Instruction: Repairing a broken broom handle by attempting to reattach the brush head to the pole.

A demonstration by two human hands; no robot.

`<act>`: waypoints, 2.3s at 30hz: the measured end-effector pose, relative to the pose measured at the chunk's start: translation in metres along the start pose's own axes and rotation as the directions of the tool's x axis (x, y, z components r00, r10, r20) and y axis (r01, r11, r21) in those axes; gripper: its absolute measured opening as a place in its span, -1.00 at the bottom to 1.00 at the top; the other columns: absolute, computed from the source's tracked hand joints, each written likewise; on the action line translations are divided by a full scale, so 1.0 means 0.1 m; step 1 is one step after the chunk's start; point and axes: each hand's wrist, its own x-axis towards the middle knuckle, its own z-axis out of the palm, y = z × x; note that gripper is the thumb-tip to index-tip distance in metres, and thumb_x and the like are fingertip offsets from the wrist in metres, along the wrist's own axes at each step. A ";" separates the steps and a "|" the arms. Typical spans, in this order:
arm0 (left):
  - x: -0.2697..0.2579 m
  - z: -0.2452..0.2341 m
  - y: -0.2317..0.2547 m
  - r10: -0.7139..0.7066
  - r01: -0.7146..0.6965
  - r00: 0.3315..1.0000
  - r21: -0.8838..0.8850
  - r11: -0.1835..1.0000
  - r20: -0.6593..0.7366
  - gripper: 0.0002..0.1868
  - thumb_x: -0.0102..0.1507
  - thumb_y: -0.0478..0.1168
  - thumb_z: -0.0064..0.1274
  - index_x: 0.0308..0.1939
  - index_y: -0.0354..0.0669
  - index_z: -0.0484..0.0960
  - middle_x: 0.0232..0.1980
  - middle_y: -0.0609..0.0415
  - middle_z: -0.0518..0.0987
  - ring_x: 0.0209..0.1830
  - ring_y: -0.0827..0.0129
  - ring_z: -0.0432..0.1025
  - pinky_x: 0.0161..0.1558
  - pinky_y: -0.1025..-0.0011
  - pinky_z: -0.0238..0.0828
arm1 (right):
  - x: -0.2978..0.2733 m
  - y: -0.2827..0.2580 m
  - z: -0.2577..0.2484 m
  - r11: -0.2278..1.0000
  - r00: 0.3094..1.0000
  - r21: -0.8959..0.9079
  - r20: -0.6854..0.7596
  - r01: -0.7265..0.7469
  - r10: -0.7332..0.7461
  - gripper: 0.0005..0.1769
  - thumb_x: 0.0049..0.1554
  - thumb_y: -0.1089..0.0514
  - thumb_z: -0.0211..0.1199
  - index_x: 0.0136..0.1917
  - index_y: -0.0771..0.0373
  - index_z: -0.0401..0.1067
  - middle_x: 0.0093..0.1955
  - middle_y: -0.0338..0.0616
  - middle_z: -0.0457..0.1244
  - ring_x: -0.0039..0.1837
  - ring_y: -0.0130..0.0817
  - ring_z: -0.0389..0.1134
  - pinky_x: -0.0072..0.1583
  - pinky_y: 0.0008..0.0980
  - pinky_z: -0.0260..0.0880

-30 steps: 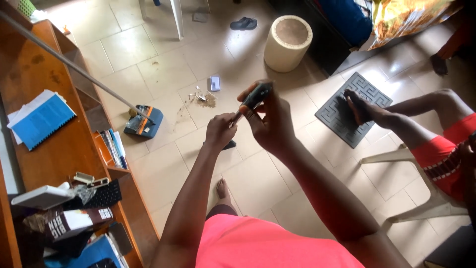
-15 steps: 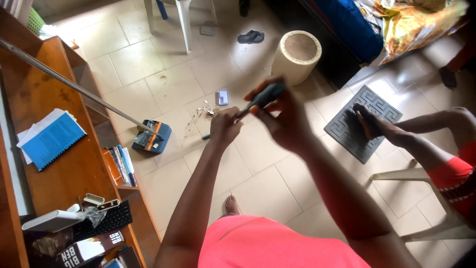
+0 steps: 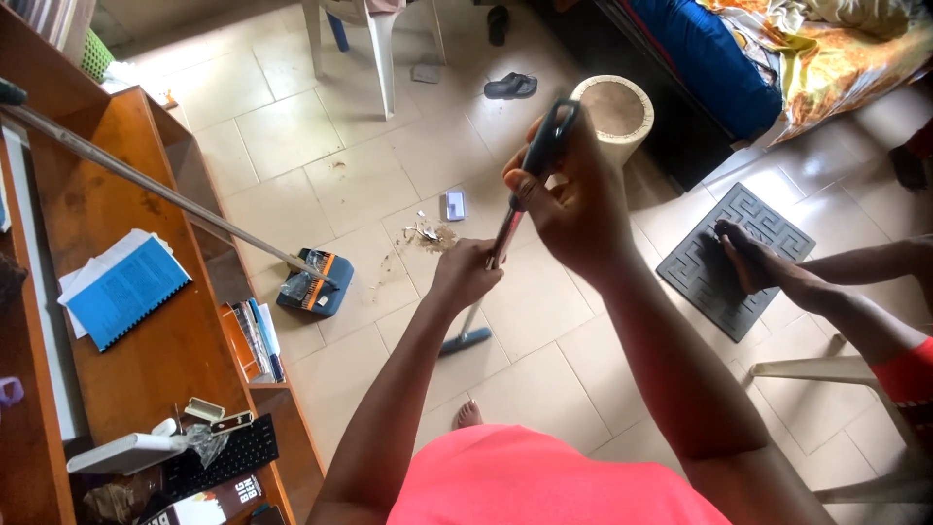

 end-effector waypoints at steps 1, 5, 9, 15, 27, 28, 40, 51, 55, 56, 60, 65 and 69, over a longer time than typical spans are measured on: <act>0.07 0.02 -0.09 0.002 -0.002 1.000 0.000 1.000 0.003 -0.87 0.12 -0.25 0.20 -0.24 -0.04 0.66 -0.44 0.14 0.62 -0.43 0.32 0.53 -0.29 0.28 0.50 | 0.01 0.03 0.04 1.000 1.000 -0.002 -0.002 -0.002 0.002 -0.68 0.36 0.27 0.24 0.27 0.23 0.16 0.00 -0.07 0.39 0.12 -0.33 0.54 0.01 -0.45 0.62; 0.29 0.15 -0.40 -0.058 0.058 0.998 0.087 0.995 0.007 -0.93 0.26 -0.23 0.12 -0.18 -0.03 0.62 -0.45 0.15 0.58 -0.46 0.31 0.51 -0.38 0.33 0.50 | -0.07 0.22 0.22 0.998 0.999 0.053 -0.028 -0.034 0.035 -0.71 0.36 0.24 0.23 0.26 0.23 0.18 0.04 -0.07 0.38 0.14 -0.32 0.54 -0.07 -0.50 0.61; 0.49 0.17 -0.59 0.014 0.006 0.995 0.189 0.982 -0.104 -0.99 0.27 -0.25 0.12 -0.25 -0.05 0.60 -0.42 0.11 0.60 -0.43 0.25 0.53 -0.36 0.28 0.51 | -0.13 0.36 0.34 0.996 0.997 0.078 -0.060 -0.050 0.055 -0.71 0.35 0.22 0.23 0.26 0.22 0.20 0.07 -0.10 0.38 0.15 -0.31 0.53 -0.08 -0.52 0.57; 0.67 0.16 -0.58 -0.034 0.076 0.974 0.181 0.980 -0.226 -0.96 0.27 -0.29 0.11 -0.21 -0.07 0.59 -0.31 0.06 0.64 -0.32 0.20 0.60 -0.26 0.21 0.58 | -0.16 0.59 0.42 0.988 0.995 0.153 -0.091 -0.033 0.048 -0.71 0.36 0.21 0.24 0.26 0.20 0.19 0.10 -0.10 0.38 0.17 -0.32 0.51 -0.06 -0.52 0.57; 1.17 -0.07 0.16 -0.062 0.088 0.991 0.226 0.970 -0.121 -0.91 0.20 -0.37 0.04 -0.36 -0.11 0.60 -0.40 -0.01 0.63 -0.36 0.13 0.57 -0.25 0.15 0.51 | 0.29 0.81 -0.52 0.986 0.998 0.149 -0.001 0.069 -0.070 -0.69 0.41 0.20 0.20 0.33 0.18 0.16 0.14 -0.09 0.38 0.17 -0.35 0.52 -0.03 -0.57 0.60; 1.20 -0.08 0.24 -0.067 0.094 0.990 0.227 0.969 -0.125 -0.91 0.20 -0.37 0.04 -0.36 -0.11 0.60 -0.40 -0.01 0.63 -0.36 0.13 0.57 -0.25 0.15 0.51 | 0.37 0.80 -0.62 0.985 0.997 0.154 0.002 0.071 -0.072 -0.69 0.41 0.20 0.20 0.33 0.18 0.16 0.14 -0.09 0.38 0.17 -0.35 0.52 -0.03 -0.57 0.60; 1.54 0.43 0.40 -0.093 0.094 0.996 -0.082 0.992 0.015 -0.86 0.01 -0.31 0.14 -0.36 -0.11 0.72 -0.46 0.08 0.64 -0.48 0.33 0.51 -0.36 0.33 0.40 | 0.79 1.28 -0.92 0.997 0.996 0.038 0.064 0.061 -0.063 -0.66 0.38 0.27 0.27 0.26 0.22 0.13 -0.05 -0.15 0.40 0.04 -0.34 0.55 -0.06 -0.50 0.60; 1.90 0.70 0.05 -0.237 0.261 0.945 0.087 0.961 -0.224 -0.88 0.21 -0.33 0.12 -0.23 -0.07 0.73 -0.37 0.04 0.67 -0.39 0.28 0.56 -0.29 0.25 0.50 | 0.57 1.77 -0.74 0.983 0.998 0.182 0.067 0.006 -0.019 -0.69 0.31 0.29 0.27 0.23 0.22 0.20 0.05 -0.09 0.39 0.11 -0.35 0.52 -0.11 -0.50 0.59; 2.03 0.73 0.05 -0.284 0.322 0.929 0.137 0.937 -0.237 -0.89 0.23 -0.35 0.09 -0.25 -0.09 0.70 -0.36 0.01 0.65 -0.35 0.22 0.58 -0.24 0.21 0.54 | 0.56 1.90 -0.73 0.980 0.997 0.191 0.046 0.054 -0.063 -0.69 0.32 0.27 0.27 0.23 0.21 0.19 0.06 -0.11 0.39 0.10 -0.35 0.52 -0.11 -0.50 0.56; 2.05 0.74 0.03 -0.269 0.314 0.926 0.143 0.939 -0.266 -0.89 0.23 -0.37 0.09 -0.26 -0.10 0.70 -0.36 0.00 0.65 -0.35 0.20 0.58 -0.26 0.20 0.54 | 0.56 1.91 -0.73 0.980 0.997 0.190 0.042 0.053 -0.062 -0.69 0.32 0.26 0.27 0.22 0.20 0.19 0.06 -0.12 0.39 0.10 -0.35 0.52 -0.11 -0.49 0.56; 2.15 0.80 -0.07 -0.239 0.307 0.904 0.150 0.940 -0.353 -0.88 0.24 -0.40 0.06 -0.29 -0.15 0.69 -0.33 -0.01 0.65 -0.38 0.21 0.59 -0.34 0.22 0.55 | 0.55 1.96 -0.73 0.976 0.998 0.215 0.045 0.040 -0.051 -0.69 0.33 0.25 0.27 0.22 0.18 0.19 0.07 -0.13 0.38 0.10 -0.35 0.51 -0.07 -0.46 0.57; 2.20 0.73 -0.02 -0.249 0.336 0.885 0.168 0.927 -0.394 -0.86 0.27 -0.42 0.02 -0.30 -0.19 0.67 -0.32 -0.03 0.66 -0.37 0.21 0.60 -0.33 0.25 0.56 | 0.51 2.13 -0.70 0.954 0.997 0.298 0.049 0.039 -0.056 -0.68 0.35 0.24 0.27 0.24 0.16 0.17 0.10 -0.13 0.37 0.15 -0.37 0.50 -0.01 -0.44 0.60; 2.18 0.56 0.16 -0.255 0.338 0.894 0.182 0.923 -0.368 -0.86 0.23 -0.44 0.04 -0.32 -0.17 0.69 -0.32 -0.07 0.68 -0.34 0.13 0.60 -0.28 0.18 0.55 | 0.48 2.10 -0.80 0.931 0.996 0.361 0.047 0.058 -0.081 -0.67 0.34 0.26 0.26 0.25 0.19 0.15 0.13 -0.08 0.36 0.21 -0.32 0.48 0.03 -0.40 0.58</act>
